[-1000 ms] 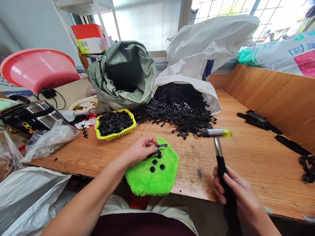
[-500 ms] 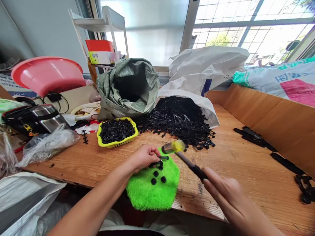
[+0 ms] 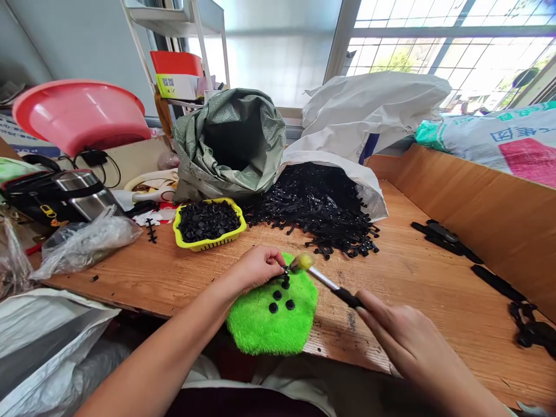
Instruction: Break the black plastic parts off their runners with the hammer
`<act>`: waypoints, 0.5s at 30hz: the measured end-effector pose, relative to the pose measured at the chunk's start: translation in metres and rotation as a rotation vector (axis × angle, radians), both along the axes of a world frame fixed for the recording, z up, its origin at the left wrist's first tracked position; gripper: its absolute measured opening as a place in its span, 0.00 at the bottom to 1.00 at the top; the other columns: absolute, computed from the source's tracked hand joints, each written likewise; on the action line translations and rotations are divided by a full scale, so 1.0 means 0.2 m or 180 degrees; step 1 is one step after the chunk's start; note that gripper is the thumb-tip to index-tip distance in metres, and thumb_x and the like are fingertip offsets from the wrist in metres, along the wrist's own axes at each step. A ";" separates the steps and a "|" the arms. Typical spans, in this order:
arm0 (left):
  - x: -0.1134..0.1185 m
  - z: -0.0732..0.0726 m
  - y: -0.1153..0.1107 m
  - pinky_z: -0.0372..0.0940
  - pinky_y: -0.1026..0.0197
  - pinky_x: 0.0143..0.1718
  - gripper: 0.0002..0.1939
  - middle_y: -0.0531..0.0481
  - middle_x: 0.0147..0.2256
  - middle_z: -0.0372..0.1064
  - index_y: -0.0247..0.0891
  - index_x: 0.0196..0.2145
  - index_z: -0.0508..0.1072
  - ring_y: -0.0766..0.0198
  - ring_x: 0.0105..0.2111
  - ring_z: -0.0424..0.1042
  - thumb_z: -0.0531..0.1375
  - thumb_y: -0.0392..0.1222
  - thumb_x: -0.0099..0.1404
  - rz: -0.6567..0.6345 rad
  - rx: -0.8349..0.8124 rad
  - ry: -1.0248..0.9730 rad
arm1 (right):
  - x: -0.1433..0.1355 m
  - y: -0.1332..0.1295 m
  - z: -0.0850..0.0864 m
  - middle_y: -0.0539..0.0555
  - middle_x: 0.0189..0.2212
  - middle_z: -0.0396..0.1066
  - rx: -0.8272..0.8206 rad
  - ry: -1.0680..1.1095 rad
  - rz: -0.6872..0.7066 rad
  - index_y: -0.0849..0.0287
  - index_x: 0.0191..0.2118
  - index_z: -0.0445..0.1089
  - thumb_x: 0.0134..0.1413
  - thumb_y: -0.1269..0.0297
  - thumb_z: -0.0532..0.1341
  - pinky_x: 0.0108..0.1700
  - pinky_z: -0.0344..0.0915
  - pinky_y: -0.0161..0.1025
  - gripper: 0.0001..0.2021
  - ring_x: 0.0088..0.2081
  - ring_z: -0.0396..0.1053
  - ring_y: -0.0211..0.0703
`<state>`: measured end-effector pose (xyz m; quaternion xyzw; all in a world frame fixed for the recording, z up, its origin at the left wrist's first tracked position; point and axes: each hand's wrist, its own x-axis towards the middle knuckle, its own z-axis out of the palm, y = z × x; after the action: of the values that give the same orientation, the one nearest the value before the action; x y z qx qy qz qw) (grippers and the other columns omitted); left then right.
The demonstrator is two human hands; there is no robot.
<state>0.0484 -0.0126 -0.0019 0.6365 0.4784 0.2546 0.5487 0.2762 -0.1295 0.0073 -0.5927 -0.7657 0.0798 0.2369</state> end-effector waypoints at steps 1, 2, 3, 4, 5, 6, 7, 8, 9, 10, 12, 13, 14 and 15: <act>0.00 0.00 0.00 0.46 0.69 0.17 0.01 0.59 0.14 0.57 0.34 0.23 0.68 0.73 0.15 0.55 0.57 0.32 0.48 0.0001 0.0008 -0.0003 | 0.00 0.00 -0.01 0.50 0.16 0.65 0.0066 0.0049 0.0017 0.51 0.34 0.67 0.58 0.56 0.48 0.22 0.52 0.39 0.12 0.19 0.64 0.47; 0.00 -0.01 0.00 0.45 0.69 0.16 0.01 0.59 0.14 0.56 0.34 0.23 0.68 0.74 0.15 0.54 0.57 0.32 0.48 -0.0002 0.0036 0.0005 | -0.01 0.00 -0.01 0.50 0.16 0.65 0.0104 0.0037 0.0047 0.51 0.34 0.66 0.59 0.56 0.47 0.22 0.52 0.38 0.13 0.18 0.64 0.46; 0.00 -0.01 0.00 0.43 0.69 0.16 0.01 0.60 0.14 0.55 0.34 0.23 0.68 0.74 0.14 0.52 0.57 0.32 0.48 -0.0012 0.0082 0.0023 | -0.01 -0.01 -0.02 0.50 0.16 0.65 0.0115 -0.0020 0.0092 0.52 0.33 0.66 0.60 0.56 0.46 0.22 0.53 0.38 0.14 0.18 0.64 0.47; 0.01 -0.02 0.00 0.42 0.69 0.16 0.01 0.60 0.13 0.54 0.34 0.23 0.68 0.75 0.14 0.50 0.57 0.32 0.48 -0.0023 0.0141 0.0049 | -0.02 -0.01 -0.03 0.51 0.16 0.65 0.0077 -0.0149 0.0140 0.53 0.32 0.66 0.60 0.57 0.45 0.21 0.53 0.39 0.15 0.19 0.65 0.47; 0.00 -0.02 0.00 0.42 0.69 0.16 0.01 0.61 0.13 0.53 0.34 0.23 0.68 0.75 0.14 0.49 0.57 0.32 0.48 -0.0037 0.0189 0.0081 | -0.03 0.00 -0.04 0.52 0.16 0.66 0.0002 -0.0328 0.0182 0.53 0.31 0.66 0.60 0.57 0.45 0.21 0.53 0.39 0.16 0.19 0.65 0.48; 0.00 -0.03 0.01 0.41 0.69 0.16 0.01 0.61 0.14 0.52 0.34 0.23 0.68 0.75 0.14 0.49 0.57 0.32 0.49 -0.0048 0.0209 0.0106 | -0.03 0.00 -0.05 0.52 0.17 0.66 -0.0087 -0.0488 0.0218 0.54 0.31 0.67 0.60 0.57 0.44 0.21 0.54 0.39 0.16 0.20 0.66 0.49; 0.00 -0.03 0.01 0.42 0.69 0.16 0.01 0.61 0.14 0.53 0.34 0.24 0.68 0.75 0.14 0.49 0.57 0.32 0.49 -0.0065 0.0197 0.0112 | -0.03 0.00 -0.06 0.53 0.18 0.67 -0.0142 -0.0571 0.0223 0.54 0.33 0.67 0.60 0.57 0.44 0.22 0.55 0.40 0.17 0.21 0.67 0.50; -0.01 -0.03 0.00 0.43 0.69 0.16 0.01 0.60 0.15 0.54 0.34 0.25 0.68 0.75 0.15 0.50 0.57 0.33 0.50 -0.0065 0.0160 0.0079 | -0.03 0.00 -0.06 0.53 0.19 0.68 -0.0171 -0.0577 0.0200 0.55 0.35 0.67 0.61 0.57 0.44 0.23 0.56 0.40 0.17 0.22 0.68 0.50; -0.03 -0.02 0.00 0.45 0.69 0.16 0.03 0.59 0.16 0.56 0.34 0.27 0.68 0.75 0.15 0.52 0.58 0.35 0.51 -0.0057 0.0096 -0.0005 | -0.02 0.00 -0.07 0.53 0.19 0.68 -0.0213 -0.0531 0.0173 0.56 0.35 0.67 0.61 0.57 0.43 0.24 0.57 0.40 0.17 0.22 0.67 0.49; -0.05 -0.01 -0.01 0.47 0.70 0.17 0.05 0.58 0.18 0.59 0.33 0.29 0.69 0.75 0.16 0.53 0.58 0.36 0.53 -0.0033 0.0007 -0.0140 | -0.02 -0.01 -0.07 0.52 0.18 0.67 -0.0232 -0.0395 0.0133 0.56 0.35 0.67 0.61 0.56 0.43 0.24 0.57 0.39 0.18 0.22 0.67 0.48; -0.09 0.00 -0.03 0.51 0.70 0.18 0.11 0.57 0.22 0.62 0.33 0.35 0.68 0.76 0.17 0.57 0.60 0.38 0.53 0.0044 -0.0213 -0.0503 | 0.01 -0.02 -0.09 0.51 0.18 0.68 -0.0118 0.0105 0.0076 0.56 0.35 0.69 0.62 0.55 0.43 0.24 0.60 0.38 0.19 0.21 0.67 0.46; -0.12 0.01 -0.04 0.52 0.71 0.19 0.14 0.57 0.23 0.63 0.33 0.38 0.68 0.76 0.18 0.59 0.61 0.38 0.52 0.0095 -0.0330 -0.0683 | 0.02 -0.03 -0.10 0.52 0.18 0.69 -0.0038 0.0359 0.0068 0.56 0.36 0.70 0.61 0.54 0.43 0.24 0.61 0.38 0.20 0.21 0.67 0.45; -0.14 0.01 -0.05 0.53 0.71 0.20 0.17 0.57 0.23 0.63 0.33 0.39 0.67 0.75 0.19 0.61 0.62 0.38 0.51 0.0144 -0.0450 -0.0831 | 0.03 -0.04 -0.12 0.52 0.20 0.70 0.0028 0.0575 0.0050 0.57 0.38 0.71 0.61 0.53 0.44 0.24 0.62 0.37 0.21 0.22 0.68 0.45; -0.16 0.01 -0.06 0.54 0.71 0.20 0.19 0.57 0.23 0.64 0.33 0.40 0.66 0.75 0.19 0.63 0.64 0.38 0.50 0.0175 -0.0558 -0.0941 | 0.05 -0.06 -0.14 0.52 0.22 0.72 0.0089 0.0737 0.0014 0.57 0.40 0.72 0.61 0.54 0.44 0.25 0.63 0.37 0.21 0.24 0.69 0.46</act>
<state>0.0169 -0.0244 0.0004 0.5284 0.4302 0.3177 0.6594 0.2855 -0.1405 -0.0202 -0.5745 -0.7355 0.1376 0.3318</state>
